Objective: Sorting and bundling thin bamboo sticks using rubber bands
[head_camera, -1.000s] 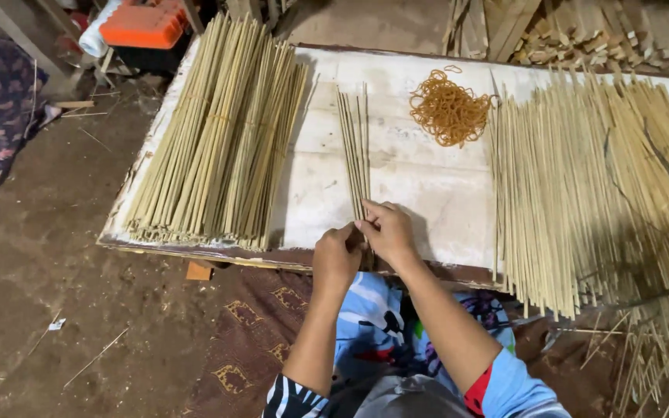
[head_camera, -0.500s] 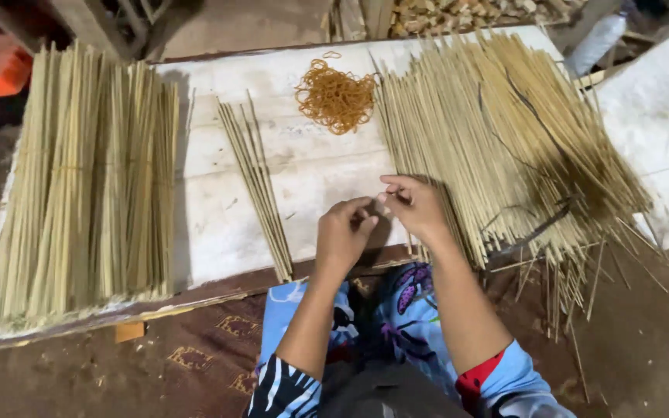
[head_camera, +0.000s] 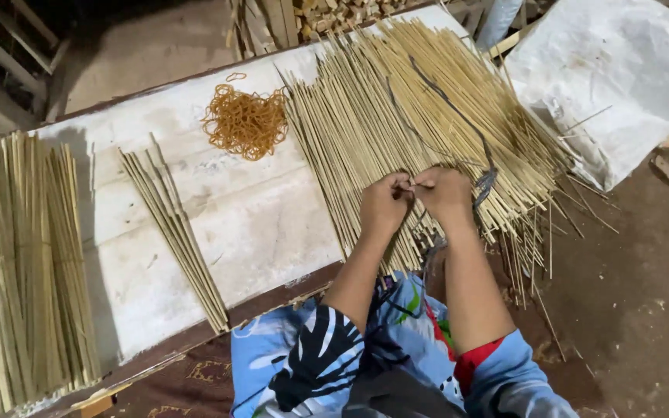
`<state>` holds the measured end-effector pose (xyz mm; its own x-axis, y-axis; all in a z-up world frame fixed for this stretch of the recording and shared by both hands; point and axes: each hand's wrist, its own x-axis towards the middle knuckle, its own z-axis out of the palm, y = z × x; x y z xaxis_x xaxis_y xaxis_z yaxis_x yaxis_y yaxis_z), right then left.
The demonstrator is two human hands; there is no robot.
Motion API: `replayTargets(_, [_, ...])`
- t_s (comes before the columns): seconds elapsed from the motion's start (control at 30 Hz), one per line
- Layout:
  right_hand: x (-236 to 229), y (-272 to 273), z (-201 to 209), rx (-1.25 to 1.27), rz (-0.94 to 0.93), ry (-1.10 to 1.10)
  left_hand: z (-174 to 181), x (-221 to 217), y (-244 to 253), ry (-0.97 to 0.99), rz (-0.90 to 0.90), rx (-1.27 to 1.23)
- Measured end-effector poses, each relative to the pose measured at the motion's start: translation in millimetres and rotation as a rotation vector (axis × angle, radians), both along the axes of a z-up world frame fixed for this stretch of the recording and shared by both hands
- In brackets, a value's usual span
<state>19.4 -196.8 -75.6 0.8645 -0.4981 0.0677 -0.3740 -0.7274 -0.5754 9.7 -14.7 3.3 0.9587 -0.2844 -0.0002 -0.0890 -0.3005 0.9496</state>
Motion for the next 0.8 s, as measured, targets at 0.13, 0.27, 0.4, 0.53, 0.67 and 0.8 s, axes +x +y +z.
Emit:
replayTargets(0.13, [-9.6, -0.9, 3.3, 0.142, 0.042, -0.052, 2.1, -5.7, 1.6, -0.031, 0.017, 0.007])
replayTargets(0.27, [-32.6, 17.5, 42.9, 0.624, 0.037, -0.272, 4.3, -5.5, 3.6, -0.014, 0.013, -0.010])
replayTargets(0.4, [-49.0, 25.6, 70.4, 0.909, 0.019, -0.335, -17.7, 7.5, 0.0, 0.075, -0.012, -0.078])
replayTargets(0.53, [-50.7, 32.9, 66.7, 0.951, 0.066, -0.377, -11.7, 11.6, -3.8, 0.123, 0.009, -0.244])
replayTargets(0.67, [-53.0, 35.2, 58.3, 0.968, 0.077, -0.423, 3.4, 11.7, -0.5, 0.157, 0.076, -0.391])
replayTargets(0.8, [-64.4, 41.8, 60.1, 0.958, 0.064, -0.446, 20.2, 10.6, 3.0, 0.245, 0.065, -0.539])
